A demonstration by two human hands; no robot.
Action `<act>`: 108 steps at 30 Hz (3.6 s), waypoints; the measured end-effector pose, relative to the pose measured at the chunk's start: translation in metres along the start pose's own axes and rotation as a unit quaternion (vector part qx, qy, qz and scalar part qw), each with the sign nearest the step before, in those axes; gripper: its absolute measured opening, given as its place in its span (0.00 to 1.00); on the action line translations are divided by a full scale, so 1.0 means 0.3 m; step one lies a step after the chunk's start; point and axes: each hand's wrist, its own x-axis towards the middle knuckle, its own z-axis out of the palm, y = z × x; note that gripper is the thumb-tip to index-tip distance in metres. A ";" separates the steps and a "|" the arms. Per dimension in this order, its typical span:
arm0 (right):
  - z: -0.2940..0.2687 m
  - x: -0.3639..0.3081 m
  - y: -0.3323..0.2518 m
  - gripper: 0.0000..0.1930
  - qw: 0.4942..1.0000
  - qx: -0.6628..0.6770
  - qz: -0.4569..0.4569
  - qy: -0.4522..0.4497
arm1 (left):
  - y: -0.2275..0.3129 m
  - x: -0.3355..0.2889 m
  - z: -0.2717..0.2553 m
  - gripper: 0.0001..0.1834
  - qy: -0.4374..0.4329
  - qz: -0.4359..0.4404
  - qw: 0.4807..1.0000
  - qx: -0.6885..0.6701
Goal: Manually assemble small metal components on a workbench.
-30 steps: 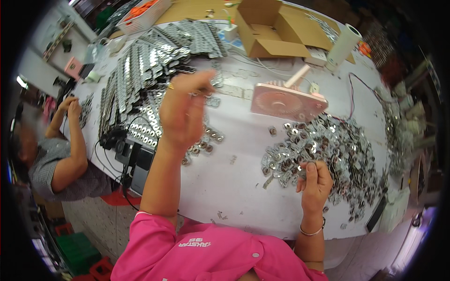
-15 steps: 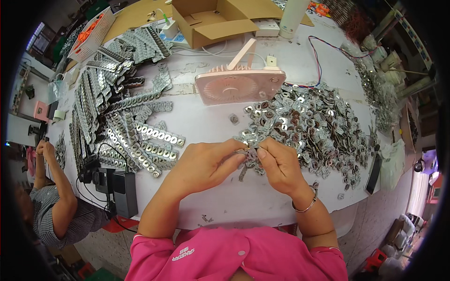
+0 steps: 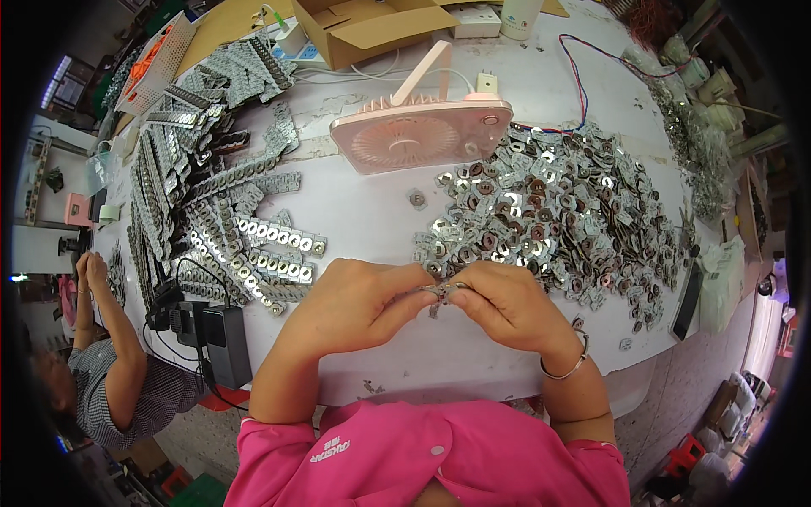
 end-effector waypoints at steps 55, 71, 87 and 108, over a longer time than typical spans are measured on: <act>0.028 -0.003 0.037 0.08 0.991 0.056 0.113 0.038 | -0.061 -0.020 0.072 0.09 0.042 -0.063 0.997 -0.021; 0.093 -0.008 0.044 0.09 0.962 0.159 0.178 0.130 | -0.022 0.007 0.111 0.07 0.182 0.049 0.979 0.083; 0.116 -0.006 0.037 0.10 0.925 0.238 0.222 0.195 | -0.041 0.010 0.173 0.14 0.187 0.054 0.961 0.199; -0.004 -0.003 0.021 0.07 0.955 0.203 0.218 -0.012 | -0.061 -0.050 0.012 0.08 -0.044 -0.096 0.990 -0.096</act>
